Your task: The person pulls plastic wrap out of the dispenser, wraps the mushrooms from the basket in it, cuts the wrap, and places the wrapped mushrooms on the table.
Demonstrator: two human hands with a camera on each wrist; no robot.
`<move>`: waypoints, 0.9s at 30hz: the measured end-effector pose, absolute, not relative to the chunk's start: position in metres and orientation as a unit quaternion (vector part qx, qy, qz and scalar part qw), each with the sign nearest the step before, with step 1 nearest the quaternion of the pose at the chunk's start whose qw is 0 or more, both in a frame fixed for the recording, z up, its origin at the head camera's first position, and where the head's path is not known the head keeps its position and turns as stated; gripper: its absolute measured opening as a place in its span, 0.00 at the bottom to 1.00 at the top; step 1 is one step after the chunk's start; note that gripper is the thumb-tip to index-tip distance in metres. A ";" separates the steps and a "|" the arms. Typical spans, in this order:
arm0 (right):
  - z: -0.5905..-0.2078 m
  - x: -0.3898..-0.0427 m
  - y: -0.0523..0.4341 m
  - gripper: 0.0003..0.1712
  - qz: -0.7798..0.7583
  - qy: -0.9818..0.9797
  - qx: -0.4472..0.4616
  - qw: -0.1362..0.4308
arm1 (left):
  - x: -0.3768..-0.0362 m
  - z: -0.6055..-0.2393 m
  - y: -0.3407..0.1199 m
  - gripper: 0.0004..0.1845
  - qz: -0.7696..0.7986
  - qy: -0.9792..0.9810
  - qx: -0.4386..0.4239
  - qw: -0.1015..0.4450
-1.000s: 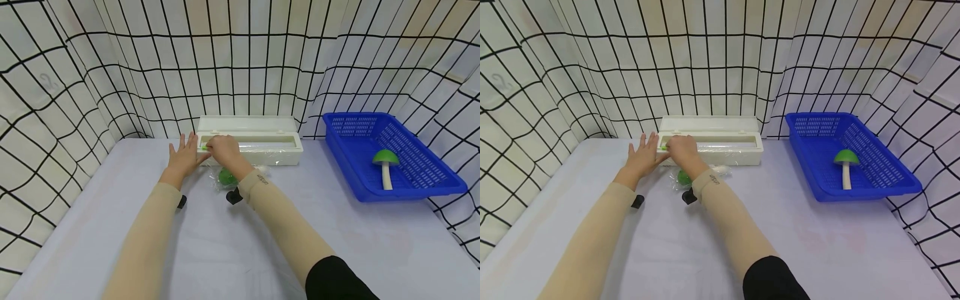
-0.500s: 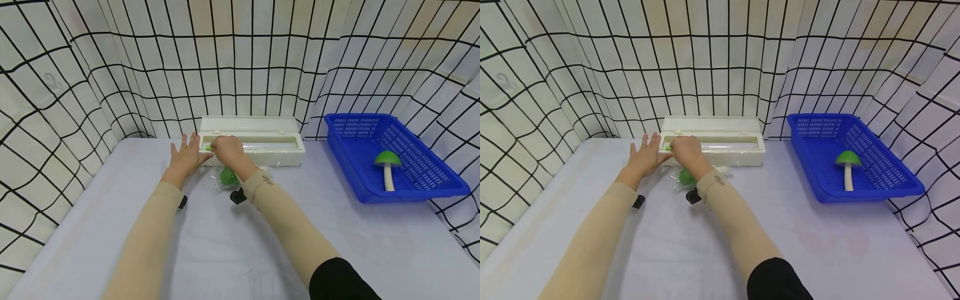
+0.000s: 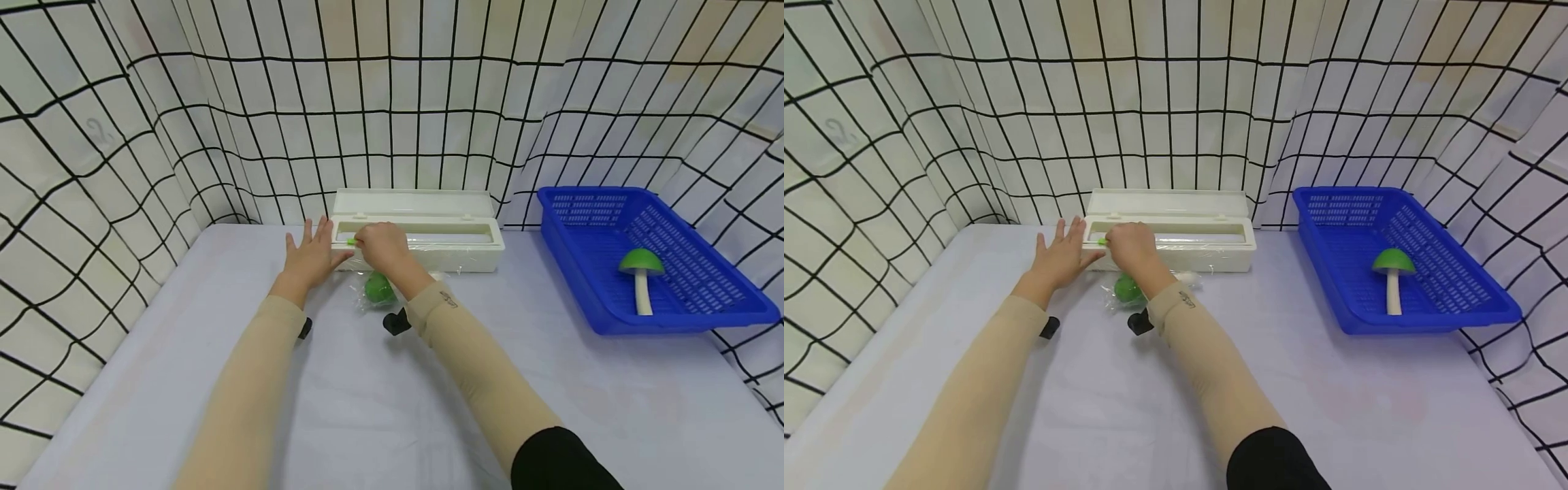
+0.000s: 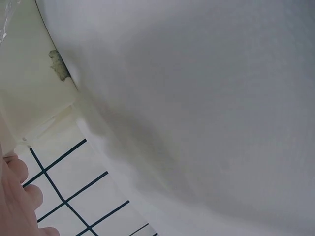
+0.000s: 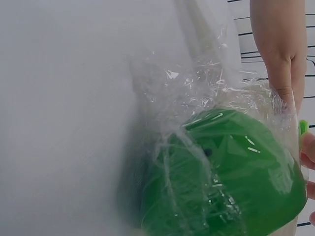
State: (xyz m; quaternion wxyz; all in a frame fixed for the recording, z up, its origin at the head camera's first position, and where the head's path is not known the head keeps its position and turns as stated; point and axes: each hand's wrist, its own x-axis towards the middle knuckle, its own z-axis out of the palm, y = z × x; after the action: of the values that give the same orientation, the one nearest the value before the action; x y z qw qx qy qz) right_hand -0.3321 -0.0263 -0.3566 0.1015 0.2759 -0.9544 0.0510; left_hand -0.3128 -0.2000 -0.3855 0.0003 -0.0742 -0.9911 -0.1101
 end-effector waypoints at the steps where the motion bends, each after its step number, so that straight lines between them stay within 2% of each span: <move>1: -0.357 -0.331 -0.026 0.12 0.049 -0.954 0.278 0.105 | -0.313 -0.386 -0.200 0.48 -0.113 -0.991 -0.074 -0.001; 12: -0.356 -0.327 -0.023 0.12 0.032 -0.954 0.276 0.114 | -0.313 -0.385 -0.200 0.48 -0.106 -0.991 -0.076 0.000; 27: -0.353 -0.325 -0.015 0.13 0.042 -0.962 0.256 0.081 | -0.312 -0.384 -0.200 0.48 -0.105 -0.992 -0.074 -0.008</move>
State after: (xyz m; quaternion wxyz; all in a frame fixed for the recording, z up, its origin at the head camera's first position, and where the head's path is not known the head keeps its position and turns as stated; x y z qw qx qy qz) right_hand -0.3245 -0.0149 -0.3527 0.0811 0.2557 -0.9624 0.0421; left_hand -0.3123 -0.1997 -0.3843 -0.0076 -0.0743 -0.9917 -0.1051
